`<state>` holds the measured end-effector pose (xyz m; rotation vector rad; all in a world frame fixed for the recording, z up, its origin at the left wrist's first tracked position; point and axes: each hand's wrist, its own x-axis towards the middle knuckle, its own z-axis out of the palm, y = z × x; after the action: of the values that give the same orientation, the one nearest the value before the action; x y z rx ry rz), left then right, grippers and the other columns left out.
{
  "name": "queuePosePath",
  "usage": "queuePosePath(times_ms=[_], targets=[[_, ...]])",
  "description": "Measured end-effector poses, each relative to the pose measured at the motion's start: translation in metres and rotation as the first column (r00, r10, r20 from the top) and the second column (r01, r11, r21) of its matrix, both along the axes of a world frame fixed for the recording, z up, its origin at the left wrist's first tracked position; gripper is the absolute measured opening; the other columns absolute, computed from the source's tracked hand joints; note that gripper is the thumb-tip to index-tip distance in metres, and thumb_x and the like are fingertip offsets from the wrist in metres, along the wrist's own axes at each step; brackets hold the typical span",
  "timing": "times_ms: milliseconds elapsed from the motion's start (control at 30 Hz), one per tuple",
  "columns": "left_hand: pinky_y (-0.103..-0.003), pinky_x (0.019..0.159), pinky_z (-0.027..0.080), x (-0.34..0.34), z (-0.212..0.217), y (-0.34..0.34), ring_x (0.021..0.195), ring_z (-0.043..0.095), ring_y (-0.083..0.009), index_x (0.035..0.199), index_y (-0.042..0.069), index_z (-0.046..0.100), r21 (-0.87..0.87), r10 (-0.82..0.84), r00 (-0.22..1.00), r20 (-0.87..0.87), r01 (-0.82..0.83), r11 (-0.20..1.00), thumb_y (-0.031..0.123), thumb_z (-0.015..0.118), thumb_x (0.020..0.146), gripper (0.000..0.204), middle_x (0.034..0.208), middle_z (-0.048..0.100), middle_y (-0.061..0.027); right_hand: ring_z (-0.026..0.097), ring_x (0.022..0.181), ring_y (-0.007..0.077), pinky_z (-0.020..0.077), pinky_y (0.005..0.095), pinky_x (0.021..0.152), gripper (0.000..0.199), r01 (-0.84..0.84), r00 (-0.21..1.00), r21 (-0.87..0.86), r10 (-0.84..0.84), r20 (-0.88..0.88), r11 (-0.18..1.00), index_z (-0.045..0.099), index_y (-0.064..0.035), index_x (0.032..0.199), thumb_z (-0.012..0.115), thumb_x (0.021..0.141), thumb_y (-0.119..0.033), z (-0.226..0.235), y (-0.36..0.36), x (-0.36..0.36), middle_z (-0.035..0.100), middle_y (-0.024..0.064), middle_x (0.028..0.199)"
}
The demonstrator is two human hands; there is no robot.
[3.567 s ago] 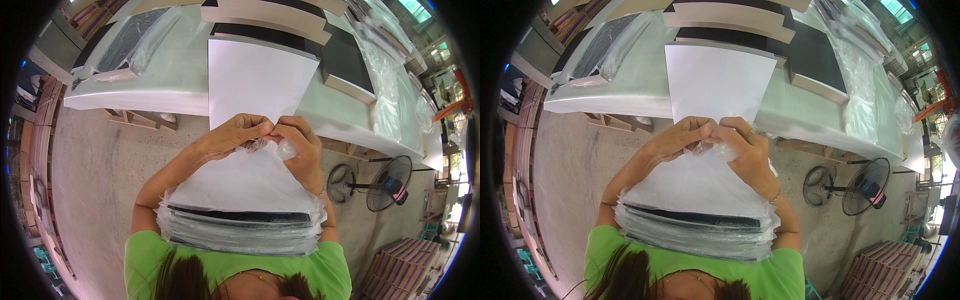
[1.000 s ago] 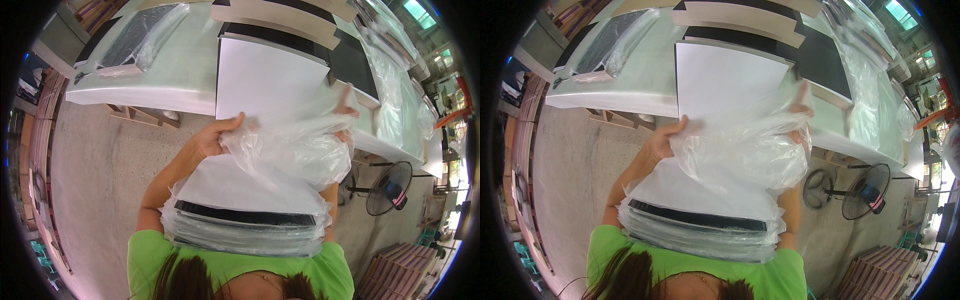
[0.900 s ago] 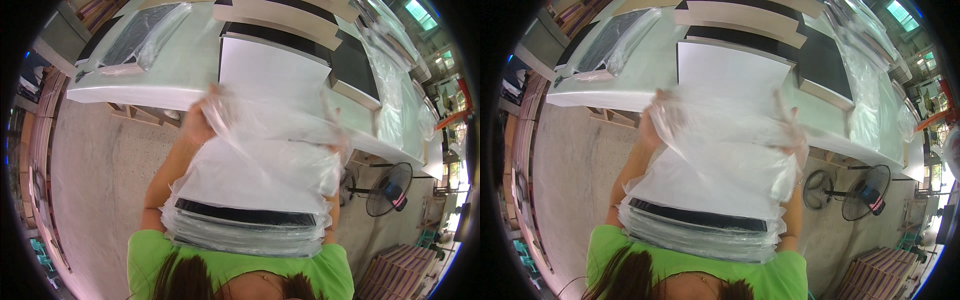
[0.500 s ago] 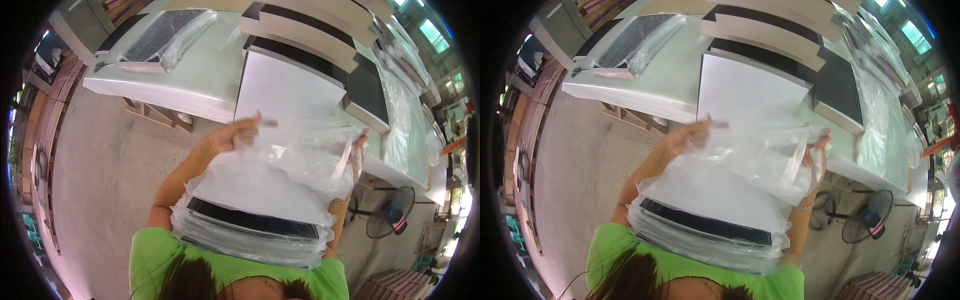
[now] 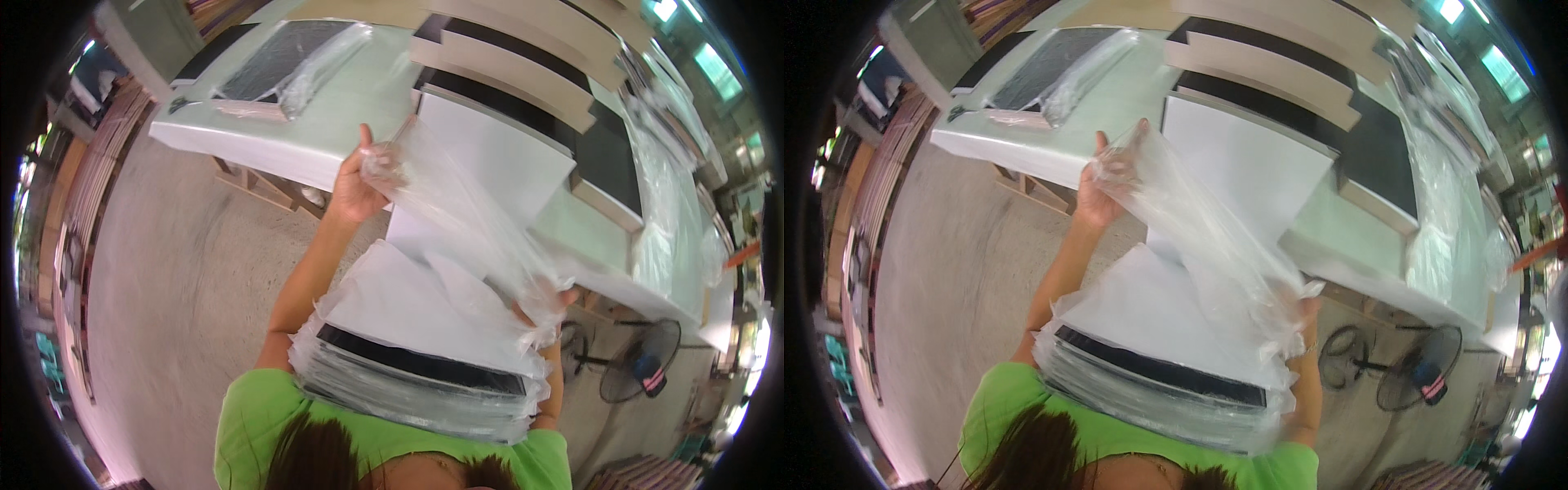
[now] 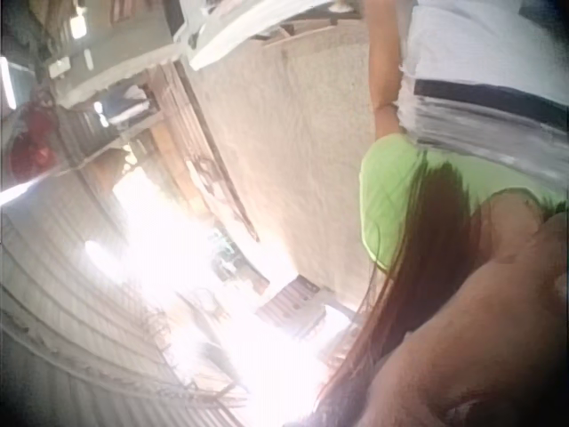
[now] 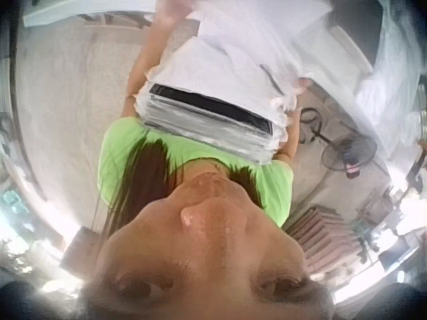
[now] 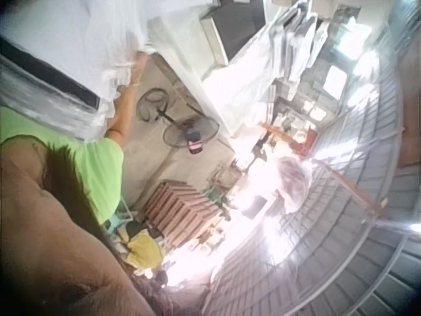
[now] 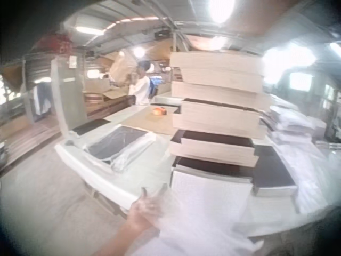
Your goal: The person wraps individual black panels in clear plastic bags, tucking the plastic around the edges and stacking the wrapped items on top of one another on the workspace.
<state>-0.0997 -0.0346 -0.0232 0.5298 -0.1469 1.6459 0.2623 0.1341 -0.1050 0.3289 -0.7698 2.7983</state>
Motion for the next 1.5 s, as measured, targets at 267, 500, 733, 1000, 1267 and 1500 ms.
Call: queuePosePath(times_ms=[267,500,733,1000,1267,1500], targets=[[-0.029,0.085,0.046,-0.025,-0.058,-0.041,0.104,0.054,-0.0142,0.134,0.001,0.034,-0.357,0.107,0.892,-0.440,-0.283,0.890,0.027,0.075,0.072,0.079,0.117,0.052,-0.0053,0.051,0.102,0.0220,0.0499,0.0291,0.063,0.070,0.062,0.941,-0.191,-0.121,-0.315,0.980,0.032,-0.0027,0.132,0.061,0.082,-0.041,0.081,-0.003,-0.049,0.035,0.0200,0.133],[-0.021,0.075,0.042,-0.015,0.013,0.017,0.081,0.049,-0.0084,0.085,0.007,0.053,0.032,0.337,0.180,-0.924,-0.842,0.538,-0.008,0.058,0.072,0.020,0.081,0.050,0.0005,0.056,0.076,0.0147,0.0417,0.0218,0.057,0.028,0.312,0.417,0.777,-0.814,0.404,0.546,0.054,-0.0045,0.103,0.065,0.078,-0.010,0.118,0.035,-0.052,0.057,0.0069,0.090],[-0.027,0.078,0.042,0.000,0.058,0.044,0.080,0.050,-0.0195,0.113,0.009,0.060,0.756,0.232,-0.720,-0.654,-0.637,0.151,-0.018,0.041,0.056,0.065,0.085,0.049,-0.0083,0.054,0.081,0.0210,0.0417,0.0274,0.075,0.039,0.291,0.014,0.808,-0.842,-0.539,-0.512,0.061,-0.0043,0.100,0.051,0.065,0.011,0.135,0.041,-0.109,0.057,0.0076,0.089],[-0.033,0.084,0.044,0.015,0.064,0.018,0.087,0.056,-0.0262,0.105,0.009,0.067,0.677,0.207,-0.645,-0.735,-0.711,0.189,-0.020,0.040,0.057,0.062,0.100,0.056,-0.0118,0.056,0.084,0.0237,0.0421,0.0269,0.079,0.043,0.231,0.194,0.828,-0.809,-0.554,-0.511,0.066,-0.0038,0.099,0.046,0.064,0.013,0.146,0.042,-0.099,0.057,0.0092,0.093],[-0.029,0.092,0.041,0.010,0.073,-0.029,0.099,0.057,-0.0195,0.125,0.001,0.049,-0.217,0.340,0.527,-0.779,-0.735,0.643,-0.007,0.044,0.073,0.052,0.106,0.058,-0.0098,0.048,0.057,0.0080,0.0375,0.0172,0.049,0.037,0.548,0.561,0.582,-0.780,0.278,0.602,0.053,-0.0028,0.117,0.052,0.080,0.000,0.153,0.020,-0.067,0.051,0.0024,0.066],[-0.031,0.092,0.040,0.009,0.000,-0.046,0.105,0.053,-0.0208,0.134,0.000,0.035,-0.514,0.118,0.880,-0.459,-0.372,0.773,0.012,0.048,0.083,0.054,0.117,0.053,-0.0131,0.033,0.042,0.0053,0.0277,0.0186,0.037,0.052,0.367,0.835,0.003,-0.331,0.440,0.930,0.035,-0.0051,0.133,0.051,0.084,-0.002,0.060,0.015,-0.033,0.038,-0.0031,0.056]])
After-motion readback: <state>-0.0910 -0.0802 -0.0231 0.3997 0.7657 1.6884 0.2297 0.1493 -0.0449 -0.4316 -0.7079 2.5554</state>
